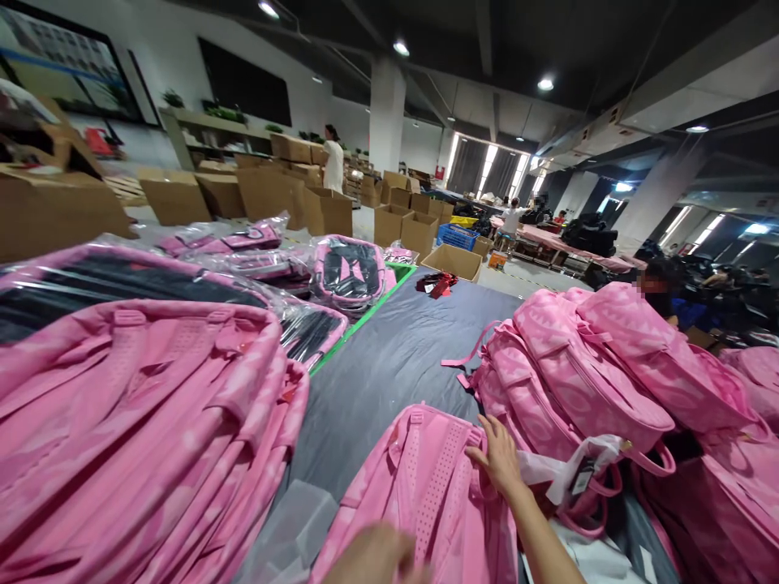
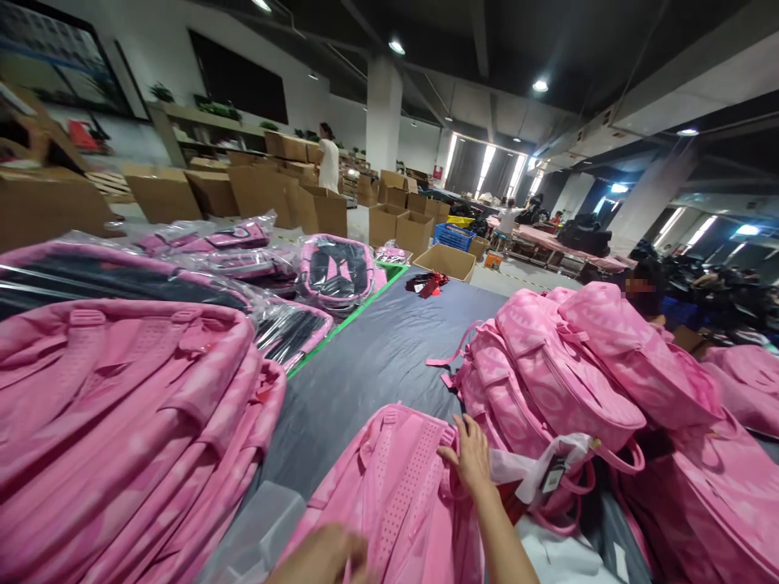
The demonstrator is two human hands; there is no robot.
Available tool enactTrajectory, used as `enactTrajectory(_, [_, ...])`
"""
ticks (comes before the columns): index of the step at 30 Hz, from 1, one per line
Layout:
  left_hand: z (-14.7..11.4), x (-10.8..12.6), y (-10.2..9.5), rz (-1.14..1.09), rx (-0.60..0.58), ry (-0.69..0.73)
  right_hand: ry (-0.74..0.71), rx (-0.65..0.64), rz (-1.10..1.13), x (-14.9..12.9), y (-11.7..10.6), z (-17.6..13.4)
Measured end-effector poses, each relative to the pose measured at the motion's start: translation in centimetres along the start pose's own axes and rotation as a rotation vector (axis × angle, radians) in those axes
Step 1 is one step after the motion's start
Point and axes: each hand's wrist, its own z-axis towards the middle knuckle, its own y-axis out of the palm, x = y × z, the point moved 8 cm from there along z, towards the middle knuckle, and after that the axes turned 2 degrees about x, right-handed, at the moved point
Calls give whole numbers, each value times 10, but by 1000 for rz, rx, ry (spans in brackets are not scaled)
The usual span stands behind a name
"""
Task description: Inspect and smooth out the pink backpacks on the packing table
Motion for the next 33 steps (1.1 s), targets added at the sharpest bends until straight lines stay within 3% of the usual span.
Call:
enactTrajectory(2, [51, 16, -37, 148, 157, 20, -10, 28, -6, 19, 26, -6])
enactTrajectory(4, [102, 26, -60, 354, 252, -8, -74, 77, 28, 28, 44, -10])
enactTrajectory(7, [152, 20, -47, 441, 186, 6, -170, 227, 123, 30, 50, -24])
enactTrajectory(10, [141, 12, -16, 455, 287, 275, -172, 373, 191, 23, 44, -59])
enactTrajectory(14, [75, -8, 13, 595, 460, 590, -101, 369, 155, 7, 45, -122])
enactTrajectory(17, [36, -27, 19, 686, 470, 699, -121, 305, 76, -6, 46, -153])
enactTrajectory(20, [22, -42, 23, 727, 401, 769, -178, 274, 10, -11, 49, -163])
enactTrajectory(22, [35, -49, 30, 739, 290, 760, -194, 251, -23, -8, 55, -156])
enactTrajectory(25, [86, -59, 45, 754, 100, 587, -141, 159, -42, 5, 71, -125])
enactTrajectory(29, [153, -55, 51, 763, 62, 391, 57, -18, -126, 20, 90, -72])
enactTrajectory(31, [163, -48, 49, 756, 62, 324, 116, -67, -216, 19, 95, -58])
enactTrajectory(33, [151, -40, 48, 751, 53, 276, 130, -80, -289, 15, 99, -54])
